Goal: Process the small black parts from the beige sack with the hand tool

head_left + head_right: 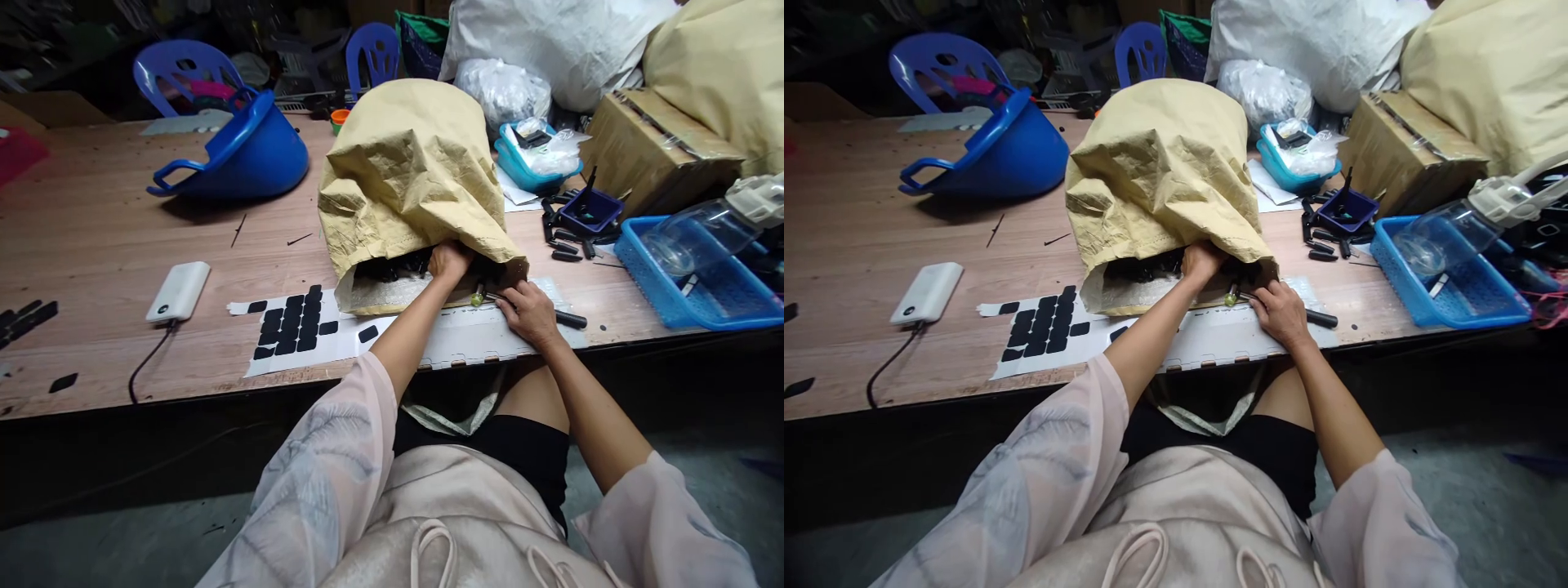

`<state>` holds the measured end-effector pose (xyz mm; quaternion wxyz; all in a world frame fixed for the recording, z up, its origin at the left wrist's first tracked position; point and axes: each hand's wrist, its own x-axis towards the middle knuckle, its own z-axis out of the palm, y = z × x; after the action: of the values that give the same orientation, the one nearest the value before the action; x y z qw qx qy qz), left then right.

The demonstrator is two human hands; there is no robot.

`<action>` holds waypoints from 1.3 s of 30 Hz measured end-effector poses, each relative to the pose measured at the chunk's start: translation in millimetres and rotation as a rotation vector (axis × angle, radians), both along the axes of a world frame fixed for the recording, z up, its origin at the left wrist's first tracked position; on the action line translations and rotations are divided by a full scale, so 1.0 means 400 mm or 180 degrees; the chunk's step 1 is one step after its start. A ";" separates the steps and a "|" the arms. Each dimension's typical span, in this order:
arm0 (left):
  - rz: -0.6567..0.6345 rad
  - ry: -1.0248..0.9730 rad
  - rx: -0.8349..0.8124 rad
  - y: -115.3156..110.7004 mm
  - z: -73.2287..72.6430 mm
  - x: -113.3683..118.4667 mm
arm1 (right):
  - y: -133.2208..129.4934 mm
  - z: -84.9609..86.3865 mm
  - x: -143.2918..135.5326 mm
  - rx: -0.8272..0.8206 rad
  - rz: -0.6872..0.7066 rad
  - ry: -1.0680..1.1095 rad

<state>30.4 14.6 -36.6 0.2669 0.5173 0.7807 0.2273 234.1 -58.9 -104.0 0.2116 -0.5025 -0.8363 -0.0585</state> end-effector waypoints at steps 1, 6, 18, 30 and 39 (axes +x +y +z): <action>0.0007 0.0024 -0.0018 -0.001 -0.003 -0.001 | 0.000 0.000 0.000 -0.0005 -0.0007 0.0003; -0.0156 0.0309 -0.0018 -0.023 -0.001 -0.009 | -0.001 0.004 0.002 -0.0036 -0.0051 -0.0029; -0.1893 0.0475 0.0850 -0.309 -0.078 -0.133 | -0.005 0.007 -0.001 -0.0126 -0.0103 -0.0027; -0.1635 0.0176 0.0837 -0.299 -0.125 -0.115 | -0.054 0.054 -0.009 -0.0103 0.0148 0.0176; -0.1507 -0.0060 0.0707 -0.293 -0.128 -0.111 | -0.167 0.089 -0.058 -0.0226 -0.0069 0.1051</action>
<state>-14.1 -102.5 -88.0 0.2614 0.7096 0.6057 0.2476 210.9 -125.5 -68.5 0.3275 -0.5214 -0.7862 0.0522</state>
